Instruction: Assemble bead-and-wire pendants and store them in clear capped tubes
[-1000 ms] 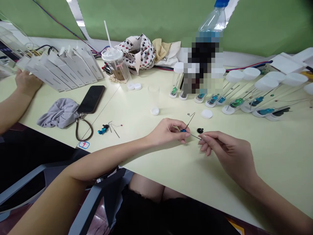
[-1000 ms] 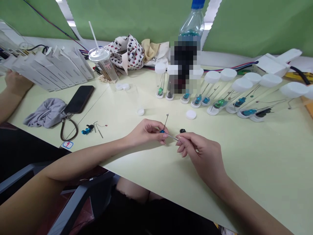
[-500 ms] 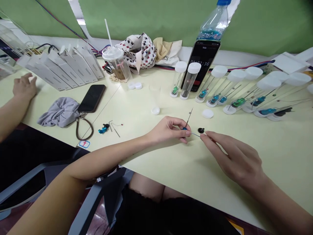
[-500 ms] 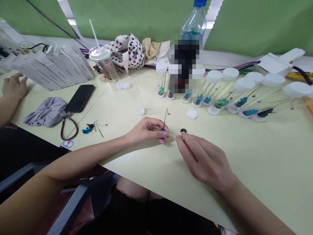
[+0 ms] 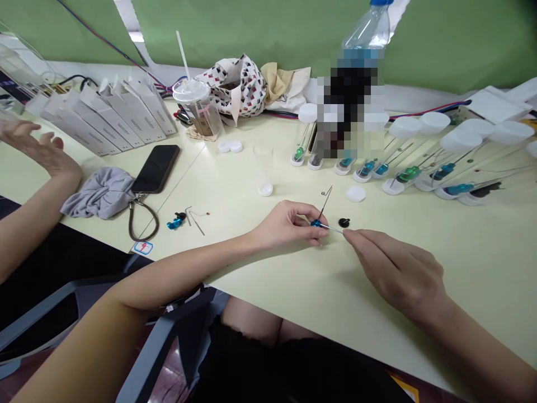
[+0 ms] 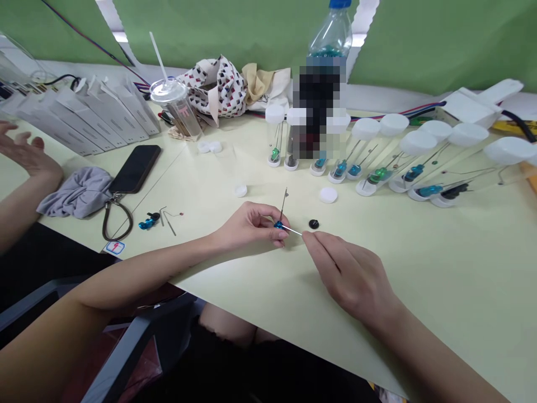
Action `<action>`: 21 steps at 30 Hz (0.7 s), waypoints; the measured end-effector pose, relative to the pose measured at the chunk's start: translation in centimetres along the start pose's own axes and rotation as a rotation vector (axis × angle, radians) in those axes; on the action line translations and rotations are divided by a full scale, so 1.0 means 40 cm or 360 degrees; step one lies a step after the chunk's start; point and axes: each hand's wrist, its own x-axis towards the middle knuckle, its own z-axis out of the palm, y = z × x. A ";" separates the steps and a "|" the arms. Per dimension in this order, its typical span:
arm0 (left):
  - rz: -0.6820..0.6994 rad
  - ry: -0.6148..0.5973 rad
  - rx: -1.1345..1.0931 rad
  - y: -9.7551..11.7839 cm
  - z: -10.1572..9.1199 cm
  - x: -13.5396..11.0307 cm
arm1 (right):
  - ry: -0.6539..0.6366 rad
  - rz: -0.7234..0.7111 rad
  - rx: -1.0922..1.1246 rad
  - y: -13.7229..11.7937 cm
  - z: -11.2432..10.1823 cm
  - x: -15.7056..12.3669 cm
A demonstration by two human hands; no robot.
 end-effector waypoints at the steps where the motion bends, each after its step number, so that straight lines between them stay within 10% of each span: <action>1: 0.0003 0.0005 0.0010 0.000 0.001 -0.001 | -0.0030 0.0071 0.0023 -0.002 0.003 -0.004; 12: 0.0205 0.0054 0.0244 0.005 0.006 -0.006 | -0.0185 0.0695 0.0669 -0.045 -0.006 0.055; 21: 0.0081 0.0130 0.0098 0.014 -0.009 0.000 | -0.0194 0.0292 0.0221 -0.016 0.018 0.032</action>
